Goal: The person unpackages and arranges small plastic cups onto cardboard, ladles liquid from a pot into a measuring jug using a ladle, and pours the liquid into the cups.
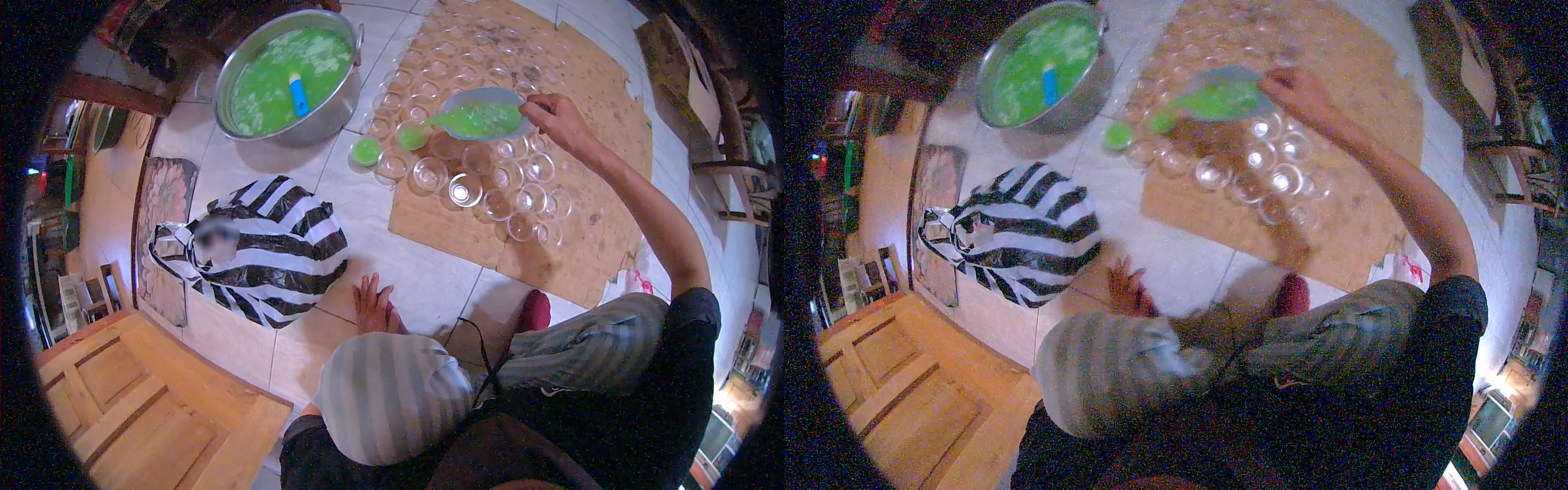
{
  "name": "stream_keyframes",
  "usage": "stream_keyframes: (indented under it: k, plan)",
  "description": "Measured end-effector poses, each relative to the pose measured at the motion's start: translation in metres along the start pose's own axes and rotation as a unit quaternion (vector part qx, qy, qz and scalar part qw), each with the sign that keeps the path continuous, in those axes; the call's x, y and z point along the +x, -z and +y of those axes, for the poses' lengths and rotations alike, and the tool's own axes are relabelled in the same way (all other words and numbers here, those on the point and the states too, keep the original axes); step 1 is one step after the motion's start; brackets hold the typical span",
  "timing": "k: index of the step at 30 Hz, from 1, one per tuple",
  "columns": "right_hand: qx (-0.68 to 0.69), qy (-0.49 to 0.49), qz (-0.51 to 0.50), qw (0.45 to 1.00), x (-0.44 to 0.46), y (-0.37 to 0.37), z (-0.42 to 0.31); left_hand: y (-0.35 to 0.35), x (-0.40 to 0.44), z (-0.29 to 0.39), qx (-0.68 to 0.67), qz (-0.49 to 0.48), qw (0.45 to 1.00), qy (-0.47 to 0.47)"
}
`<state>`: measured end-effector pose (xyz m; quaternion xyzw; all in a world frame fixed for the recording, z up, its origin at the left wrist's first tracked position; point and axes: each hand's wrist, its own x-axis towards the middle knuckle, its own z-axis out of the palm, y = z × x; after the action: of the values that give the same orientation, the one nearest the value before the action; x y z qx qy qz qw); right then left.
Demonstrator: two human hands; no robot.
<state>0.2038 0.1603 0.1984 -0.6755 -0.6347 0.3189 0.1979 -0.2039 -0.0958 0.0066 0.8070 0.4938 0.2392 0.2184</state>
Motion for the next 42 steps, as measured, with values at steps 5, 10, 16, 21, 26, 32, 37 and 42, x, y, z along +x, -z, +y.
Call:
stream_keyframes:
  k: [5,10,16,21,26,32,37,42]
  plan:
    - [-0.004,0.013,0.007,1.000,0.001,0.000,0.002,-0.002,-0.003,-0.003,-0.004,-0.006,1.000,0.002]
    - [-0.013,0.009,0.015,1.000,0.000,0.001,-0.003,0.004,0.001,0.004,-0.013,-0.025,0.999,0.018]
    - [-0.031,0.032,0.033,0.998,0.003,0.000,-0.001,0.001,0.001,0.002,-0.008,0.002,1.000,-0.005]
    - [-0.028,0.016,0.024,0.999,0.001,0.003,-0.008,0.000,0.000,0.001,-0.013,-0.003,1.000,-0.001]
    - [-0.031,0.053,0.049,0.997,0.005,0.000,0.005,-0.007,-0.006,-0.006,-0.003,-0.010,1.000,-0.001]
    - [-0.040,0.034,0.044,0.998,0.001,0.002,-0.006,-0.002,-0.005,-0.005,-0.015,-0.035,0.999,0.004]
    - [-0.034,0.034,0.039,0.998,0.001,0.002,-0.007,-0.002,-0.002,-0.002,-0.005,-0.017,1.000,0.001]
    - [-0.028,0.045,0.049,0.997,0.002,0.000,-0.004,0.003,0.002,0.006,0.001,-0.008,1.000,0.012]
